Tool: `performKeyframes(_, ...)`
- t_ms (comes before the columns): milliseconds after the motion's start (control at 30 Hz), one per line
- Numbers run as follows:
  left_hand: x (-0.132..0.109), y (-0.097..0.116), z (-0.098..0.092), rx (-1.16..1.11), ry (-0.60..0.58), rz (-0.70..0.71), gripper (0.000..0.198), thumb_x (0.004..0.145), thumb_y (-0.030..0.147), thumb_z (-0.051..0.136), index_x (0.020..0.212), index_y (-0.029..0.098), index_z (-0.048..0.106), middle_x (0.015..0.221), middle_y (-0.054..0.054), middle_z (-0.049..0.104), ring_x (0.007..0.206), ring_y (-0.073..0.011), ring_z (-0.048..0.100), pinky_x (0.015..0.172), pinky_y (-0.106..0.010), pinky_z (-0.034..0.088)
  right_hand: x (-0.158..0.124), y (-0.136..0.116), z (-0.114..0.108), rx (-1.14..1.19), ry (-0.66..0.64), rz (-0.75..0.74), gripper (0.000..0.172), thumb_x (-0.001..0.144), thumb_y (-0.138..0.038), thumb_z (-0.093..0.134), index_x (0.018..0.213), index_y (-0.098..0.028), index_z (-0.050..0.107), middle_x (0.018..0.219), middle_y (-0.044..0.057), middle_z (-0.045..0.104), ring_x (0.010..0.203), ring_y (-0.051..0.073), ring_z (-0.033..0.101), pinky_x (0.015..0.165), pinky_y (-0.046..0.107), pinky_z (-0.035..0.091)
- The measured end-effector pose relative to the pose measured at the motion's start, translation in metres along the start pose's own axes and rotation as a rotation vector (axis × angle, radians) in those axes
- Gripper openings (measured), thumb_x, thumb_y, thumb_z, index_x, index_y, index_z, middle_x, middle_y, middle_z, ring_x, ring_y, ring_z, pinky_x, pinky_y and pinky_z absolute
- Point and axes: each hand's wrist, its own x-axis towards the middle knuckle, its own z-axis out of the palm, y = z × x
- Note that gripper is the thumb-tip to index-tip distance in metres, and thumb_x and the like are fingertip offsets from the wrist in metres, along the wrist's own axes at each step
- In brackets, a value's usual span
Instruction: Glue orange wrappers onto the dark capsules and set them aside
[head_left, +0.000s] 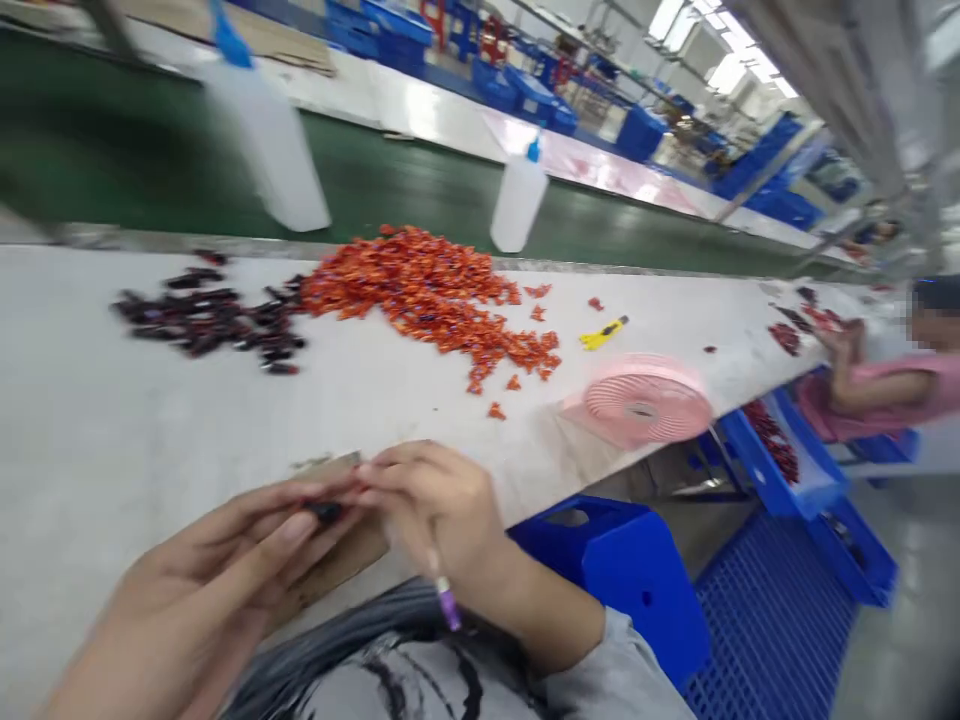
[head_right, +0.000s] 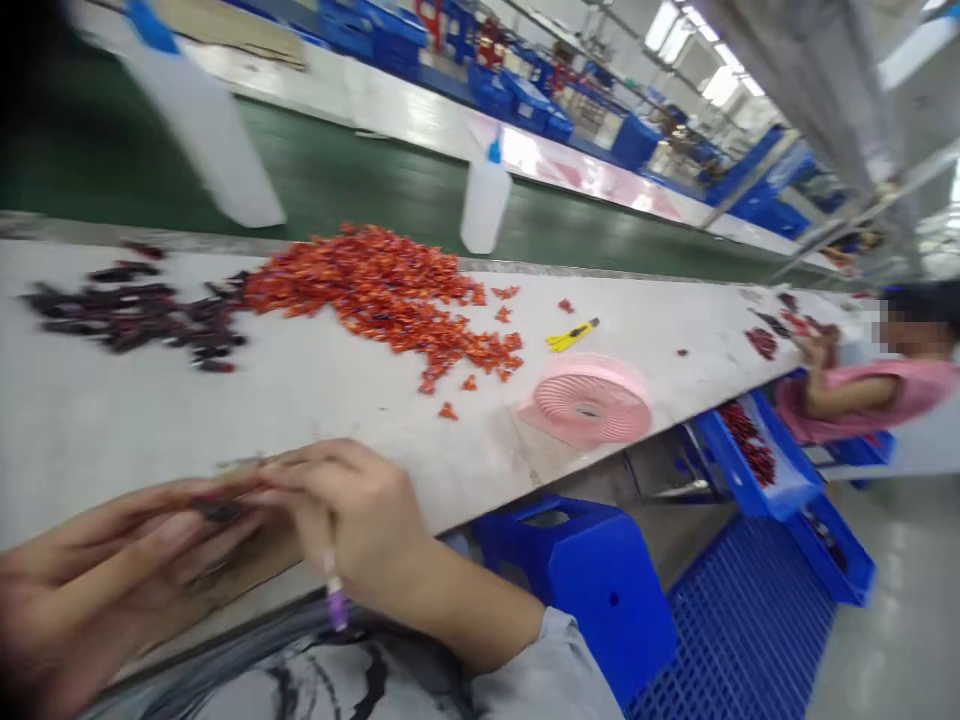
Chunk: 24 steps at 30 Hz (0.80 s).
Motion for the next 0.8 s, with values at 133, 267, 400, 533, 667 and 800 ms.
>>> performKeyframes(133,0.002,0.017,0.023,-0.183,0.102,-0.114,0.021,0.071,0.038,0.092,0.083,0.024,0.082,0.103,-0.004,0.084,0.095,-0.0222,0.079,0.086,-0.026,0.065,0.007,0.009,-0.005,0.228,-0.005,0.223,0.006,0.086,-0.018,0.076,0.087,-0.024,0.078,0.095,0.006,0.081,0.092,0.019,0.078,0.088,0.032,0.064)
performKeyframes(267,0.004,0.021,0.026,-0.274,0.062,-0.042,0.016,0.070,0.035,0.092,0.079,0.025,0.084,0.094,-0.005,0.084,0.087,-0.0189,0.079,0.076,-0.021,0.064,0.010,0.012,-0.003,0.521,0.032,0.380,0.012,0.077,-0.026,0.087,0.084,-0.024,0.078,0.092,0.005,0.082,0.087,0.019,0.079,0.077,0.029,0.066)
performKeyframes(400,0.002,0.023,0.025,-0.147,0.090,0.175,0.012,0.072,0.018,0.087,0.079,0.028,0.085,0.088,-0.003,0.082,0.086,-0.0159,0.077,0.074,-0.017,0.062,0.008,0.004,0.003,0.566,0.105,0.301,0.015,0.076,-0.028,0.089,0.086,-0.028,0.078,0.088,0.002,0.081,0.083,0.017,0.079,0.072,0.026,0.065)
performKeyframes(533,0.000,0.025,0.024,-0.058,0.136,0.324,0.026,0.072,0.005,0.080,0.080,0.030,0.085,0.080,0.000,0.079,0.074,-0.0128,0.074,0.065,-0.015,0.061,0.006,-0.007,0.004,0.320,0.043,0.121,0.019,0.081,-0.018,0.084,0.095,-0.029,0.079,0.090,0.005,0.080,0.082,0.019,0.078,0.073,0.031,0.066)
performKeyframes(667,-0.002,0.025,0.023,-0.077,0.134,0.340,0.030,0.072,0.003,0.078,0.081,0.031,0.086,0.079,0.001,0.080,0.071,-0.0136,0.075,0.062,-0.016,0.062,0.006,-0.012,0.002,0.134,-0.063,-0.024,0.028,0.085,-0.010,0.077,0.104,-0.030,0.078,0.094,0.006,0.080,0.083,0.021,0.078,0.072,0.034,0.066)
performKeyframes(800,-0.004,0.025,0.023,-0.117,0.149,0.294,0.027,0.071,0.005,0.080,0.078,0.030,0.085,0.077,0.002,0.080,0.068,-0.0136,0.076,0.060,-0.015,0.062,0.005,-0.012,0.002,0.067,-0.101,-0.116,0.036,0.078,-0.017,0.085,0.110,-0.031,0.077,0.094,0.006,0.079,0.081,0.022,0.078,0.069,0.034,0.067)
